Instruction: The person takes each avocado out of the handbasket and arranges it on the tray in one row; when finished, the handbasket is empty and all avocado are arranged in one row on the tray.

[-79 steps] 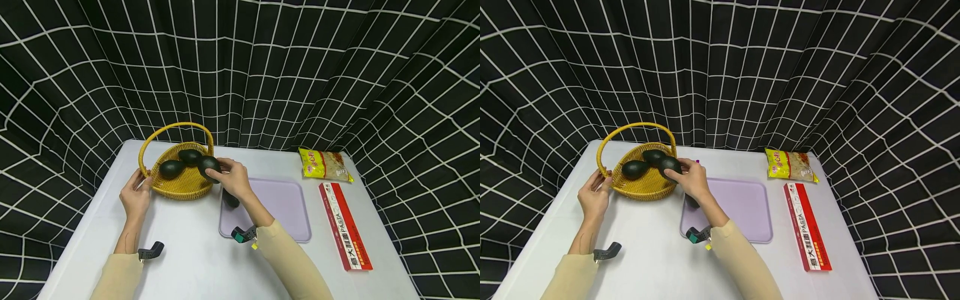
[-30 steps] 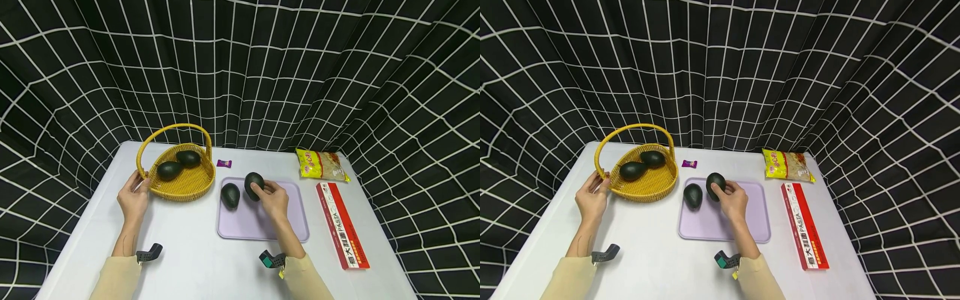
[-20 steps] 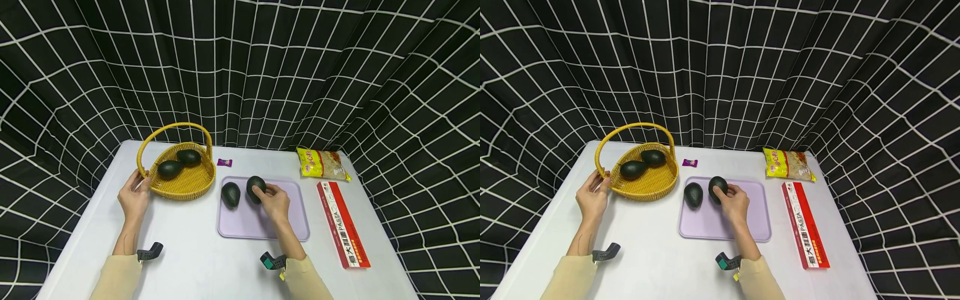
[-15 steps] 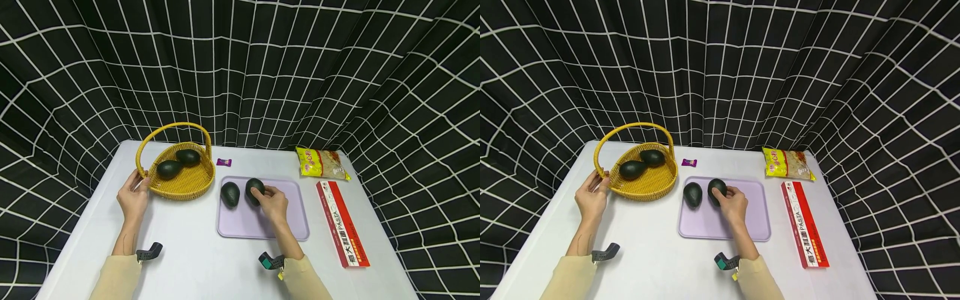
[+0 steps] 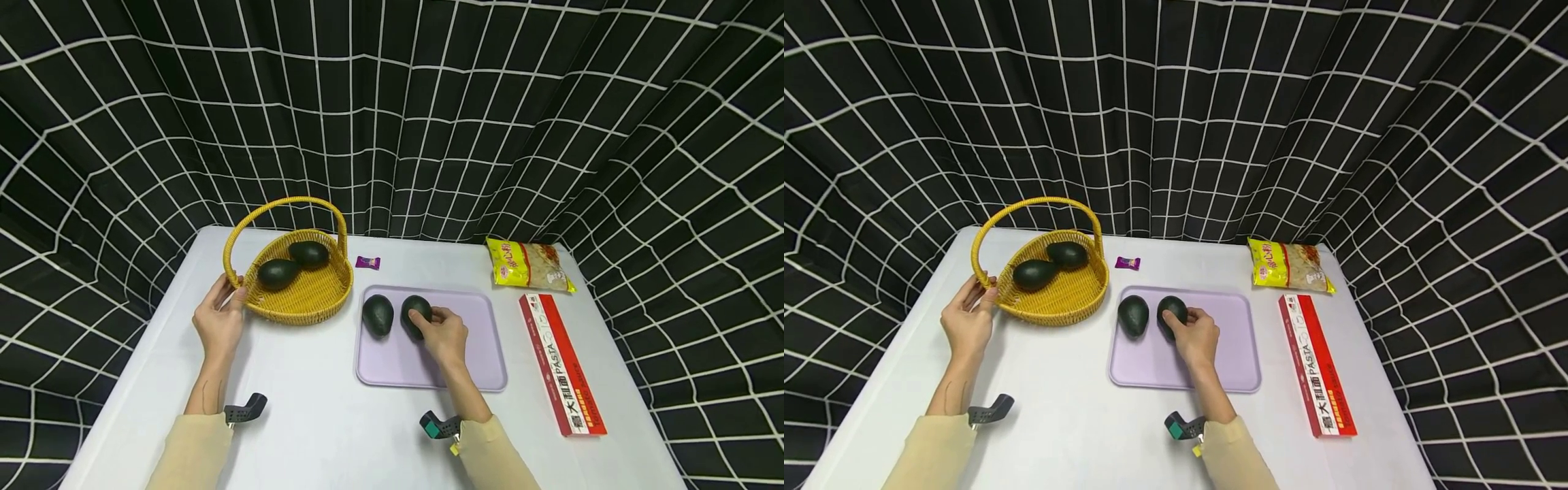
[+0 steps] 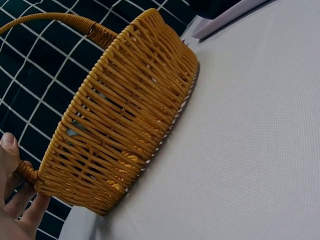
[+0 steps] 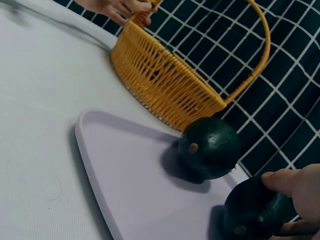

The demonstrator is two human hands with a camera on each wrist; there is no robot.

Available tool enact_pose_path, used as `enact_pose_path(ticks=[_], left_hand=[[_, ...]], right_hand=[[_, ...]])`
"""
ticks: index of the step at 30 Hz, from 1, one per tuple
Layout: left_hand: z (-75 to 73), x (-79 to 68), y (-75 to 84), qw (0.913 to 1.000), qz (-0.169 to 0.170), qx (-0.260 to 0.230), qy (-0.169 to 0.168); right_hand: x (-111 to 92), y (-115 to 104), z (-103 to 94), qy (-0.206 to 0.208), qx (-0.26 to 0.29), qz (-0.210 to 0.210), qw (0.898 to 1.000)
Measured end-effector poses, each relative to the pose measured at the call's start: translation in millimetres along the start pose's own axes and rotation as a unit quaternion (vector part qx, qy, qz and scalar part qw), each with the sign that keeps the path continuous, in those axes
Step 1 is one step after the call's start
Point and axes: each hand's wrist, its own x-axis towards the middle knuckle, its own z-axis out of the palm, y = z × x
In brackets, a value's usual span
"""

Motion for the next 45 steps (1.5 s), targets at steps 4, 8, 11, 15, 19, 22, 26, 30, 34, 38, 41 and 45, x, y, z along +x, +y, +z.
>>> enact_pose_path(ticks=[4,8,11,15,19,22,26,30,34,38,41,45], left_hand=[[0.3,0.7,0.5,1.0000,0.007,0.002,0.000],[0.6,0.7,-0.2,0.9998,0.017,-0.003,0.002],[1.0,1.0,-1.1,0.9997,0.022,-0.008,0.004],[0.9,1.0,-1.6,0.9997,0.023,-0.007,0.005],[0.7,1.1,-1.2,0.9998,0.021,-0.002,0.006],[1.0,1.5,-1.2,0.9999,0.015,-0.004,0.005],[0.7,1.5,-1.3,0.9999,0.015,-0.003,0.006],[0.6,1.2,-1.4,0.9998,0.016,-0.005,0.006],[1.0,1.1,-1.9,0.9999,0.012,-0.007,0.005],[0.5,1.2,-2.2,0.9998,0.017,-0.003,0.005],[0.3,1.2,-2.1,0.9998,0.019,0.002,0.003],[0.4,0.9,-1.9,0.9999,0.015,0.008,0.001]], right_hand=[[0.9,0.1,0.4,0.005,-0.004,-0.003,1.000],[0.9,0.8,1.4,0.010,-0.003,0.002,1.000],[-0.3,0.8,1.9,0.016,-0.001,0.008,1.000],[-2.3,0.5,2.1,0.021,-0.002,0.009,1.000],[-2.5,0.1,2.1,0.018,-0.006,0.008,1.000],[-1.7,0.0,1.8,0.016,-0.013,0.005,1.000],[-1.5,-0.1,1.9,0.013,-0.022,-0.012,1.000],[-2.8,-0.2,2.0,0.010,-0.027,-0.033,0.999],[-3.0,-0.3,1.9,0.016,-0.036,-0.040,0.998],[-2.6,-0.5,1.8,0.016,-0.041,-0.035,0.998],[-2.8,-0.3,1.8,0.012,-0.040,-0.030,0.999],[-2.6,0.4,1.8,0.006,-0.035,-0.026,0.999]])
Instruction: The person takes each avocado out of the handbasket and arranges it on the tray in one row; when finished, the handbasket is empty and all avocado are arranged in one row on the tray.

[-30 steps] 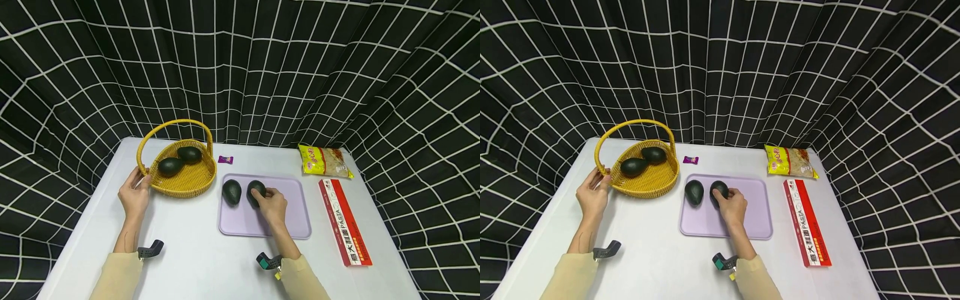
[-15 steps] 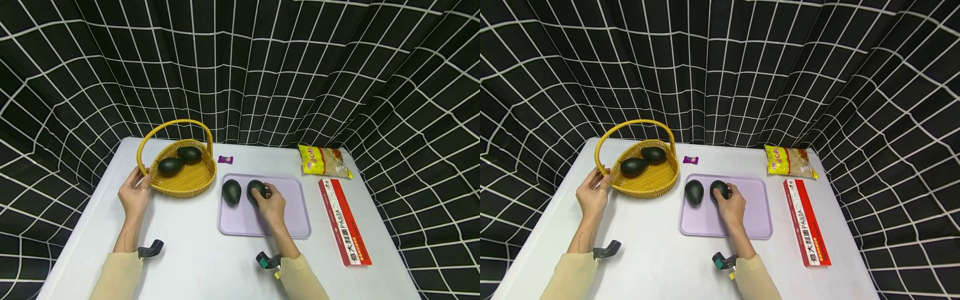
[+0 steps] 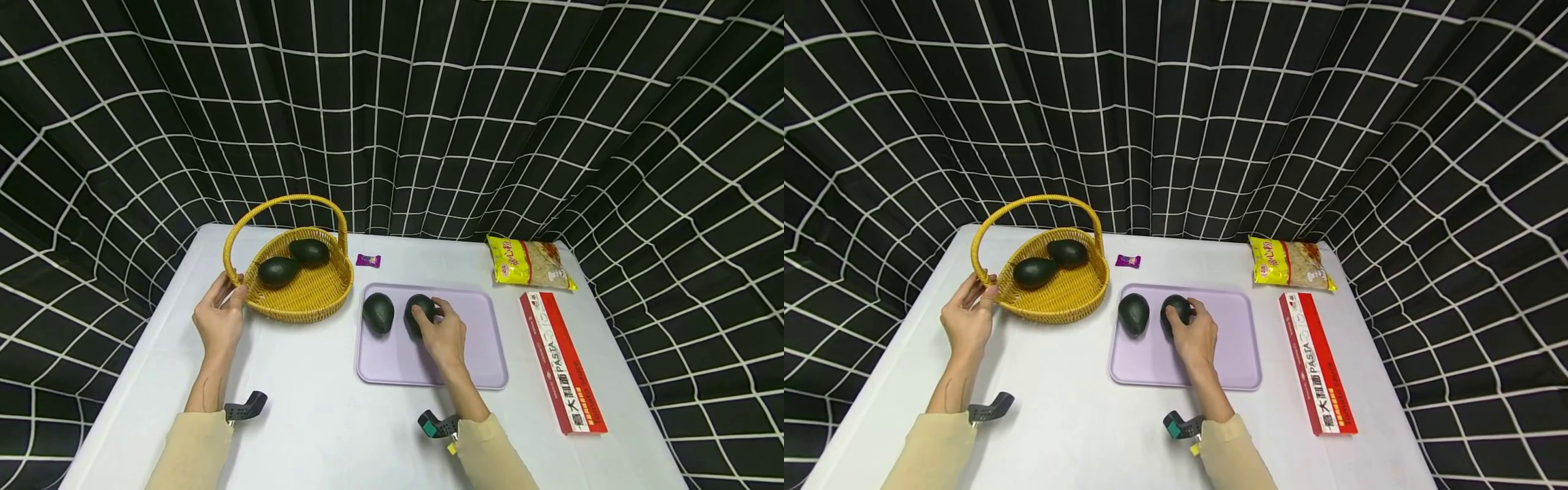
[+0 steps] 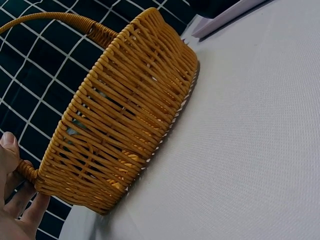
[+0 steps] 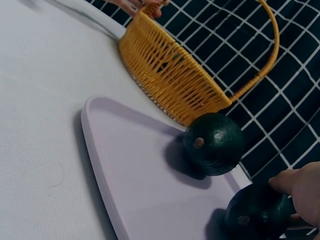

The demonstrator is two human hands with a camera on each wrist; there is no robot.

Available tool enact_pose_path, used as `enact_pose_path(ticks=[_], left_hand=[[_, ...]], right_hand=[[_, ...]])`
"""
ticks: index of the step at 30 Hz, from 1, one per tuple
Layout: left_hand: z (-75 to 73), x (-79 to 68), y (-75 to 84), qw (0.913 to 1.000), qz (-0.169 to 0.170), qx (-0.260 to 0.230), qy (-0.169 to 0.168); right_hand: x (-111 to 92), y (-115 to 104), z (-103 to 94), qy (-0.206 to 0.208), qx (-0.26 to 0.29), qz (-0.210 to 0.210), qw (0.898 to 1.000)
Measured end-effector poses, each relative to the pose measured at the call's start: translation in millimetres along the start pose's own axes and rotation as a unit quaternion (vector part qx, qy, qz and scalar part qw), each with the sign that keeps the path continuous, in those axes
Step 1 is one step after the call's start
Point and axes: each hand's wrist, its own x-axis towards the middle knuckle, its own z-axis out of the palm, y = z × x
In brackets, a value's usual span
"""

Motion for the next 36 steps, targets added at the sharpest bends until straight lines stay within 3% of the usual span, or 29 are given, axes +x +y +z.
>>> enact_pose_path(ticks=[36], left_hand=[[-0.3,1.2,-2.6,0.9999,-0.004,-0.017,0.002]], right_hand=[[3.3,-3.2,4.8,-0.023,0.009,-0.015,1.000]])
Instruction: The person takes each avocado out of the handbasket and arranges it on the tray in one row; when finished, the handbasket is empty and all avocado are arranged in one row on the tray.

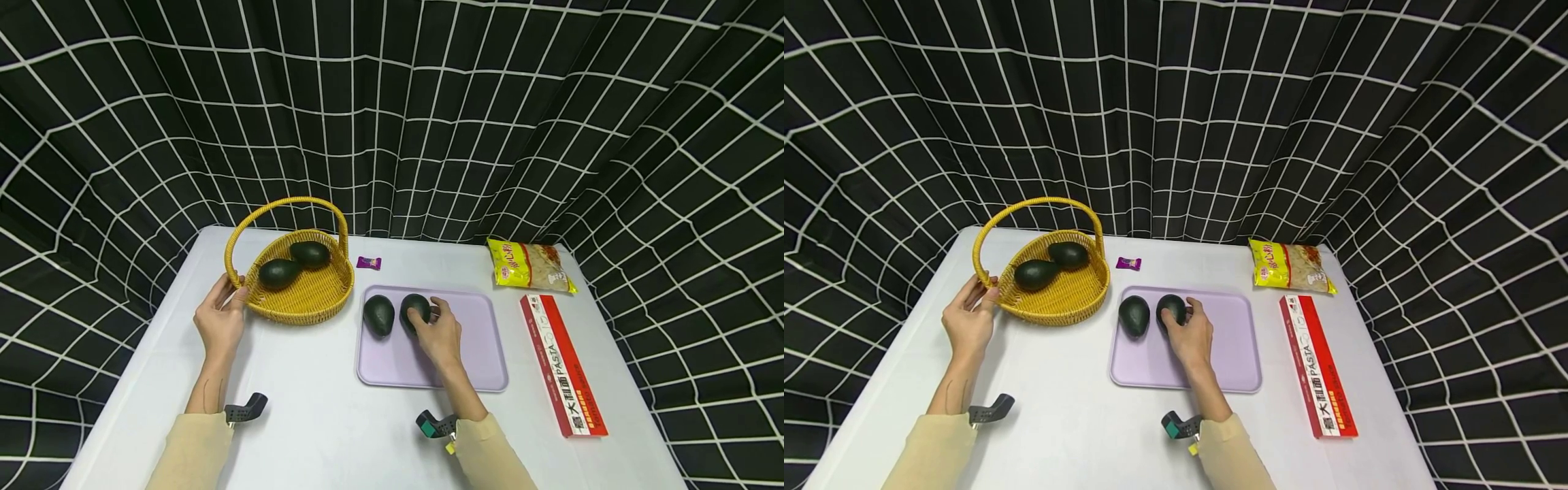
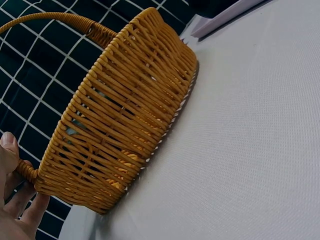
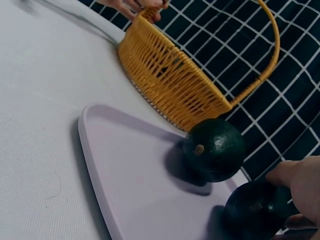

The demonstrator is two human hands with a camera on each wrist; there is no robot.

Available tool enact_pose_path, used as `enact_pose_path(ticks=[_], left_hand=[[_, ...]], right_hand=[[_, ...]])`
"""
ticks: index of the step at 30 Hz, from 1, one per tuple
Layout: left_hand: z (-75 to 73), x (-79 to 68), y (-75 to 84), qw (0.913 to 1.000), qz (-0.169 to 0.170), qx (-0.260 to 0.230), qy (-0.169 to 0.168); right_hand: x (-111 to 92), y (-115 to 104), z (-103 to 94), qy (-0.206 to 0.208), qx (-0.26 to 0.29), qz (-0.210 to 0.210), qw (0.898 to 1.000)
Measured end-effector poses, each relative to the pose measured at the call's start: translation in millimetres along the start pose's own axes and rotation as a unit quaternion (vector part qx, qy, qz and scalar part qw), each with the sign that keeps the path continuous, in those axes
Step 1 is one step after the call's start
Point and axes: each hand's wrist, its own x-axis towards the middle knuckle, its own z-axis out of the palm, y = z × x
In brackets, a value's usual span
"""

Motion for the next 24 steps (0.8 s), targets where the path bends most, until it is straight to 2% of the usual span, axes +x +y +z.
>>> enact_pose_path(ticks=[16,24], left_hand=[[-0.4,-0.6,1.4,1.0000,-0.002,-0.006,0.000],[-0.7,-0.7,1.5,0.9999,-0.002,0.011,-0.002]], right_hand=[[1.1,-1.5,0.0,0.000,0.000,0.003,1.000],[0.8,-2.8,-2.9,-0.012,0.013,0.002,1.000]])
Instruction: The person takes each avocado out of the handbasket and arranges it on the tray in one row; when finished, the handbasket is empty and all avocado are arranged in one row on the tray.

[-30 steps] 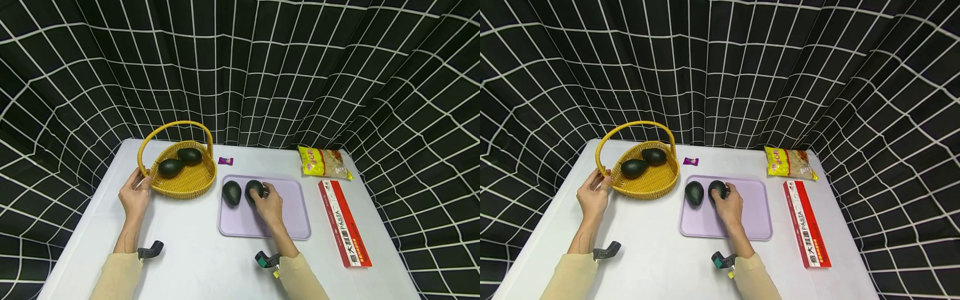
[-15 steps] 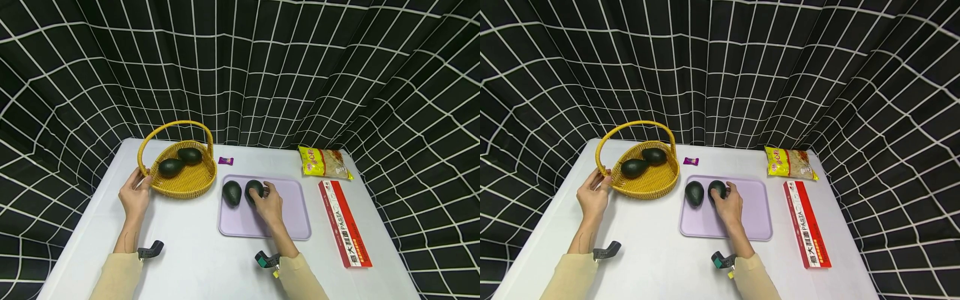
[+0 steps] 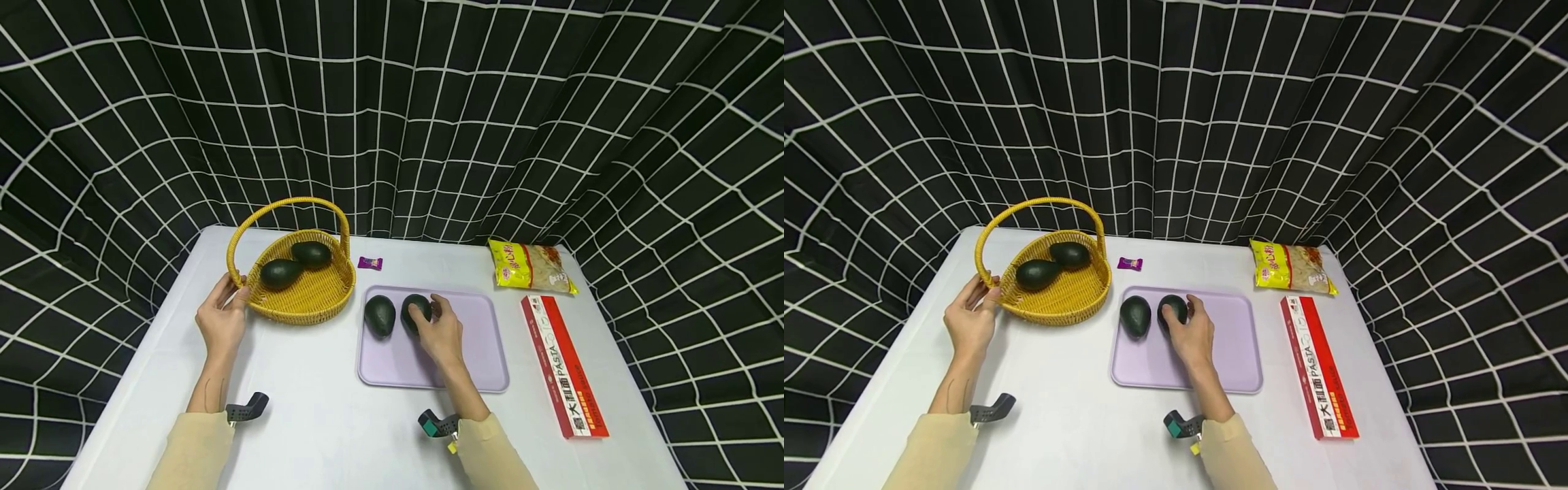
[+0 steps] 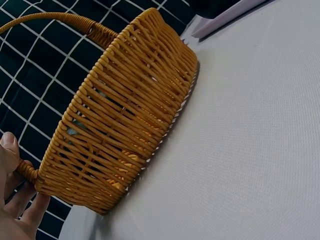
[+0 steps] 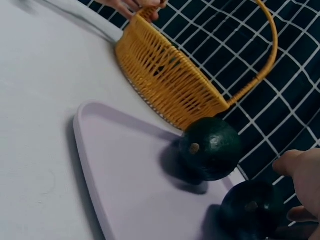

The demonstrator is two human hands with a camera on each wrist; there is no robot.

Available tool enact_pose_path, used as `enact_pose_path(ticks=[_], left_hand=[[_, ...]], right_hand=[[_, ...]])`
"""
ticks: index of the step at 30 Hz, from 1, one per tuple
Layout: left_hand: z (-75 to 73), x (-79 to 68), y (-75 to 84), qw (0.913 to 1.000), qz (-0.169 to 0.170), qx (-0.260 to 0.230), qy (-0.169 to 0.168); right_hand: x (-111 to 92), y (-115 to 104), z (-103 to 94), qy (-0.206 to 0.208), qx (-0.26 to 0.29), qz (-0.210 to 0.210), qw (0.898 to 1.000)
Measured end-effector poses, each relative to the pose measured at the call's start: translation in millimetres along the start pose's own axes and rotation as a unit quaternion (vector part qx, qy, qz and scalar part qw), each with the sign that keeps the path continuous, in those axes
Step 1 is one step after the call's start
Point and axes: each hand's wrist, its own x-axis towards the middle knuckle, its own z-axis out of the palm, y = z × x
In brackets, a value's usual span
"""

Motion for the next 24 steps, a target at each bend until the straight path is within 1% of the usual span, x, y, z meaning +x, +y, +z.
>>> enact_pose_path(ticks=[3,6,10,12,16,20,24], left_hand=[[-0.5,-0.4,0.2,1.0000,0.001,0.006,0.000],[-1.3,-0.4,0.0,0.9999,0.003,0.011,0.002],[-1.9,-0.4,0.3,1.0000,0.004,0.006,0.004],[-1.8,-0.6,0.9,1.0000,0.003,0.001,0.005],[-0.9,-0.1,0.8,1.0000,0.004,-0.006,0.001],[-0.1,0.8,0.1,1.0000,0.006,-0.005,-0.004],[-0.1,1.0,0.1,0.9999,0.009,-0.003,-0.003]], right_hand=[[2,-2,-2.7,0.003,0.001,-0.009,1.000],[5,-6,-3.7,0.024,0.006,-0.021,0.999],[7,-18,-2.6,0.053,0.029,-0.048,0.997],[7,-27,-1.4,0.055,0.043,-0.062,0.996],[7,-43,2.2,0.028,0.066,-0.098,0.993],[9,-60,7.7,-0.020,0.074,-0.136,0.988],[12,-76,17.4,-0.067,0.085,-0.152,0.982]])
